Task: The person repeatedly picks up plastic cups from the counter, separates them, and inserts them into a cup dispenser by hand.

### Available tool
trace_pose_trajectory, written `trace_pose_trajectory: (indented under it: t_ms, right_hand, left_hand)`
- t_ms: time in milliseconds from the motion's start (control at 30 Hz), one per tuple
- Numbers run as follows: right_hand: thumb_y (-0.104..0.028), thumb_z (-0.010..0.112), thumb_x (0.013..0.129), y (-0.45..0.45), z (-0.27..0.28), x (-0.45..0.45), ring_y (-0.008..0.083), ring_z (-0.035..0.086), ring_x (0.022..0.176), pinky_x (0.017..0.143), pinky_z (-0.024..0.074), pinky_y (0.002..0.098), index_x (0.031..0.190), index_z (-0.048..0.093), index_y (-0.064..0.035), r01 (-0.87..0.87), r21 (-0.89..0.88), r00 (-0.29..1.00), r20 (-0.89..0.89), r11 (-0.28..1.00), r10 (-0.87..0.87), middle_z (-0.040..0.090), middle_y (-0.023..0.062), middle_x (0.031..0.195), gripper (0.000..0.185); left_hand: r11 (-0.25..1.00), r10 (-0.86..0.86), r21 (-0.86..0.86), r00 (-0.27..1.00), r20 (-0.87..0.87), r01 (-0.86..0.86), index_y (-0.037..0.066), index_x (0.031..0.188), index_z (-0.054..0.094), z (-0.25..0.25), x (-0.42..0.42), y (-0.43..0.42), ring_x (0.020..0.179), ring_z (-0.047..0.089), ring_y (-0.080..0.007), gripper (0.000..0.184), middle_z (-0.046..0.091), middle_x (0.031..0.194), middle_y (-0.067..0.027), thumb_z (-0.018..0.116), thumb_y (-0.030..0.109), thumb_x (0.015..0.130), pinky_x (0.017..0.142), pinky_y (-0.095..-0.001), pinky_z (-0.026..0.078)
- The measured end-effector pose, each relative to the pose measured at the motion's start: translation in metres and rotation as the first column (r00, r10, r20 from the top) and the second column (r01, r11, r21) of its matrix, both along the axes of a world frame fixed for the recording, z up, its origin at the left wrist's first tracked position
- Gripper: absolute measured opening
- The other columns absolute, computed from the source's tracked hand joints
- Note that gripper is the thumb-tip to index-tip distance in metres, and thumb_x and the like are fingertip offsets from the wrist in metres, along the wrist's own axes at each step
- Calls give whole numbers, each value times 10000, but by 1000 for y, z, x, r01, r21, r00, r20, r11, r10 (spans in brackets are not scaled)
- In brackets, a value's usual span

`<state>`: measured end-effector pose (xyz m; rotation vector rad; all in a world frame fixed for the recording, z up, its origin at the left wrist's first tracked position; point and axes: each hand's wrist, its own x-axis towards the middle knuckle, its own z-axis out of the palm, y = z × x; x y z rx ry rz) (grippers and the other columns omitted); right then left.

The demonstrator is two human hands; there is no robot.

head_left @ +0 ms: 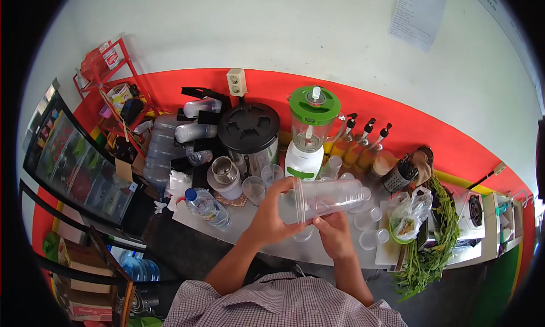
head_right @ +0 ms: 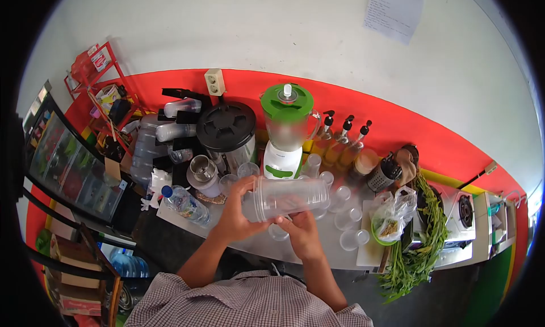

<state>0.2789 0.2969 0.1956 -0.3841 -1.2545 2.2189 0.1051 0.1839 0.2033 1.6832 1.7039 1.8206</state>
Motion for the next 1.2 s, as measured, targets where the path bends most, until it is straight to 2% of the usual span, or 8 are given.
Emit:
trace_pose_trajectory:
  t_ms: [133,300,600,733,800,933,1100,1200]
  right_hand:
    - [-166,892,880,7,26,-8,262,604,1338,1047,554,425,1563,446,-15,-105,89,992,-60,990,110,608,125,1461,829]
    - [-178,902,859,13,52,-32,255,625,1301,1022,571,449,1618,391,-42,66,105,980,-192,992,-45,610,129,1445,926]
    - [2,842,884,-14,71,-100,193,617,1292,1054,529,337,1617,385,-17,-100,260,995,3,960,103,625,99,1406,865]
    - [-120,872,888,-31,81,-146,181,670,1126,932,577,341,1600,404,-23,-104,299,994,-3,949,110,665,88,1317,858]
    - [24,799,936,-35,84,-167,187,645,1251,1056,526,341,1614,380,-16,-186,321,981,3,929,196,664,104,1390,798]
    - [-7,791,961,-41,88,-210,184,665,1225,1054,526,333,1617,371,-16,-211,338,976,15,917,219,678,110,1389,779]
    - [-10,750,997,-37,94,-252,156,675,1192,1024,535,322,1602,410,-18,-345,526,922,347,777,174,684,102,1358,694]
    - [-19,764,990,-39,99,-272,135,677,1161,973,535,298,1592,432,-25,-308,578,930,350,756,111,698,90,1326,687]
  left_hand:
    - [999,30,32,1000,-10,-29,21,1546,425,22,-14,-14,1311,624,-319,1026,525,1515,-177,983,201,705,1104,-447,509]
    - [988,68,-142,998,-1,-67,21,1612,319,47,-41,-53,1253,662,-306,1173,501,1534,-193,1024,182,688,1042,-444,539]
    - [939,104,-327,994,-29,-108,106,1680,370,93,-102,-129,1294,647,-290,1122,462,1642,-166,988,246,753,1045,-427,535]
    - [923,86,-371,995,-53,-100,117,1688,373,106,-151,-153,1352,603,-272,1097,463,1660,-133,968,285,782,1098,-448,495]
    - [926,73,-369,997,-35,-81,118,1691,370,103,-181,-160,1350,604,-270,1100,463,1660,-134,967,287,783,1102,-453,492]
    - [910,69,-406,997,-40,-79,113,1687,389,100,-237,-171,1367,586,-289,1082,497,1639,-129,962,292,786,1128,-466,475]
    - [897,26,-435,991,-130,-80,98,1666,436,82,-304,-165,1400,544,-333,1033,559,1596,-142,949,348,804,1191,-461,418]
    - [914,-14,-394,967,-255,-91,117,1652,472,71,-342,-154,1416,507,-338,1006,574,1595,-108,939,394,806,1245,-458,340]
